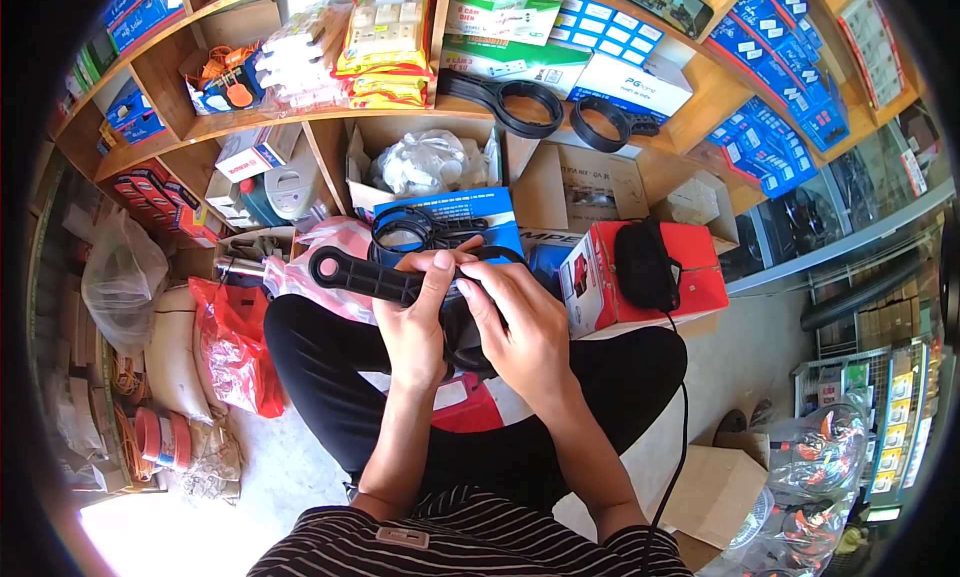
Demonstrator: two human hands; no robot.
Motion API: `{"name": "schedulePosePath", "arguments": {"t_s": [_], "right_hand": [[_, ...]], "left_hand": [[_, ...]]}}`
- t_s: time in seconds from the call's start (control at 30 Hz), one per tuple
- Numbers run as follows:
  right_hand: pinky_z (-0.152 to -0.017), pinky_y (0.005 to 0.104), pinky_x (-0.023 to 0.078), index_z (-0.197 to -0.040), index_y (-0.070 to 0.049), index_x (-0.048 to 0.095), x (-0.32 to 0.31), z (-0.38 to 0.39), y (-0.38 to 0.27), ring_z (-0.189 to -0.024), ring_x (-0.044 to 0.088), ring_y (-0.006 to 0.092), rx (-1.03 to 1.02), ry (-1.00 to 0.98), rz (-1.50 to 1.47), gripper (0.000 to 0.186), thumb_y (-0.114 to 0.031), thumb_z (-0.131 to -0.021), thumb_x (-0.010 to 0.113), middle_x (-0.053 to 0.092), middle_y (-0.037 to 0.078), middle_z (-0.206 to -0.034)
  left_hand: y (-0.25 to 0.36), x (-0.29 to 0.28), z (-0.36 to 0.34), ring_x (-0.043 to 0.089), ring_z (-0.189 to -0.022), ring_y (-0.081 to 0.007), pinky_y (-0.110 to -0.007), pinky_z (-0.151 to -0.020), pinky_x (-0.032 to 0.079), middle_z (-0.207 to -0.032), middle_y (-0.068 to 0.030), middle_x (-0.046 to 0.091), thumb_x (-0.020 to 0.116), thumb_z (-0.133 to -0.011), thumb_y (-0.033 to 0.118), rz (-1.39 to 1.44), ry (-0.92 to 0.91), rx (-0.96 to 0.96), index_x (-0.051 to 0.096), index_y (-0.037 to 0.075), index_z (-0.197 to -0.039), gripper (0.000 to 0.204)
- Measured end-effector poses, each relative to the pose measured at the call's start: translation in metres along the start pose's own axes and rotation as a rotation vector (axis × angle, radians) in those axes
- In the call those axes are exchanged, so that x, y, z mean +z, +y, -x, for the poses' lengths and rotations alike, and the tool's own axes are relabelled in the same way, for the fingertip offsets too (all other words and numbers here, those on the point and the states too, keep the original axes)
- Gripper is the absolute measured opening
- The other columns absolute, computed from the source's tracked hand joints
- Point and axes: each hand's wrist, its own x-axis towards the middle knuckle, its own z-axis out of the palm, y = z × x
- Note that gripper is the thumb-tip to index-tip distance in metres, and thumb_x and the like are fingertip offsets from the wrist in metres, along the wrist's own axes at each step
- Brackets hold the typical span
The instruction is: The person is inspecting and cleaning a black plastic vehicle component, possibly a fan shroud or housing, using a cloth.
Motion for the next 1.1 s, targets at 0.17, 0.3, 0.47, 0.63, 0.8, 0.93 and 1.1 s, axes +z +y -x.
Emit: {"name": "schedulePosePath", "arguments": {"t_s": [0.17, 0.3, 0.47, 0.63, 0.8, 0.93, 1.1], "right_hand": [[-0.062, 0.0379, 0.055, -0.114, 0.001, 0.065, 0.002, -0.001, 0.003, -0.074, 0.069, 0.0293, -0.052, 0.013, 0.022, 0.022, -0.002, -0.093, 0.07, 0.067, 0.013, -0.092], [-0.061, 0.0379, 0.054, -0.11, 0.001, 0.065, 0.001, -0.001, 0.001, -0.073, 0.069, 0.0293, -0.03, 0.003, 0.014, 0.018, -0.002, -0.094, 0.07, 0.067, 0.013, -0.091], [-0.06, 0.0363, 0.054, -0.107, -0.002, 0.067, -0.011, 0.001, 0.0, -0.071, 0.069, 0.0292, 0.065, 0.054, -0.025, 0.015, -0.004, -0.093, 0.071, 0.067, 0.013, -0.089], [-0.061, 0.0359, 0.054, -0.104, -0.001, 0.068, -0.009, 0.0, -0.001, -0.072, 0.07, 0.0288, 0.086, 0.062, -0.055, 0.012, -0.002, -0.092, 0.072, 0.068, 0.013, -0.088], [-0.067, 0.0338, 0.053, -0.103, 0.004, 0.069, -0.01, -0.001, -0.005, -0.074, 0.068, 0.0283, 0.073, 0.028, -0.048, 0.012, 0.002, -0.091, 0.072, 0.067, 0.016, -0.086], [-0.068, 0.0332, 0.054, -0.103, 0.004, 0.069, -0.002, 0.005, -0.005, -0.074, 0.069, 0.0253, 0.097, -0.001, -0.1, 0.015, 0.003, -0.089, 0.075, 0.07, 0.014, -0.088], [-0.069, 0.0293, 0.052, -0.102, 0.005, 0.07, 0.004, 0.006, -0.008, -0.076, 0.067, 0.0188, 0.074, -0.043, -0.083, 0.014, 0.001, -0.09, 0.075, 0.07, 0.012, -0.087]], "left_hand": [[-0.002, 0.003, 0.002, 0.068, -0.112, -0.0377, -0.048, -0.101, 0.051, -0.097, -0.0184, 0.073, 0.065, -0.101, 0.009, -0.001, 0.03, 0.007, 0.067, -0.004, -0.093, 0.015], [-0.002, 0.002, 0.001, 0.068, -0.113, -0.0379, -0.048, -0.102, 0.05, -0.096, -0.0178, 0.072, 0.064, -0.102, 0.01, 0.007, 0.015, 0.01, 0.065, -0.003, -0.091, 0.017], [-0.005, -0.014, -0.011, 0.066, -0.113, -0.0413, -0.049, -0.104, 0.048, -0.091, -0.0178, 0.068, 0.045, -0.111, 0.025, 0.109, -0.017, 0.023, 0.059, -0.001, -0.096, 0.033], [-0.008, -0.027, -0.017, 0.067, -0.116, -0.0373, -0.047, -0.104, 0.051, -0.1, -0.0192, 0.073, 0.034, -0.112, 0.043, 0.202, 0.076, 0.059, 0.061, -0.003, -0.111, 0.053], [-0.011, -0.012, -0.008, 0.069, -0.113, -0.0312, -0.035, -0.097, 0.054, -0.116, -0.0214, 0.073, 0.02, -0.109, 0.06, 0.172, 0.032, -0.044, 0.057, -0.001, -0.121, 0.073], [-0.006, -0.006, -0.004, 0.068, -0.114, -0.0288, -0.036, -0.096, 0.056, -0.116, -0.0215, 0.073, 0.011, -0.106, 0.065, 0.171, 0.006, -0.063, 0.053, -0.002, -0.13, 0.083], [-0.003, -0.003, 0.0, 0.068, -0.114, -0.0292, -0.038, -0.103, 0.052, -0.116, -0.0221, 0.072, 0.009, -0.105, 0.067, 0.145, 0.02, -0.027, 0.045, -0.003, -0.143, 0.088]]}}
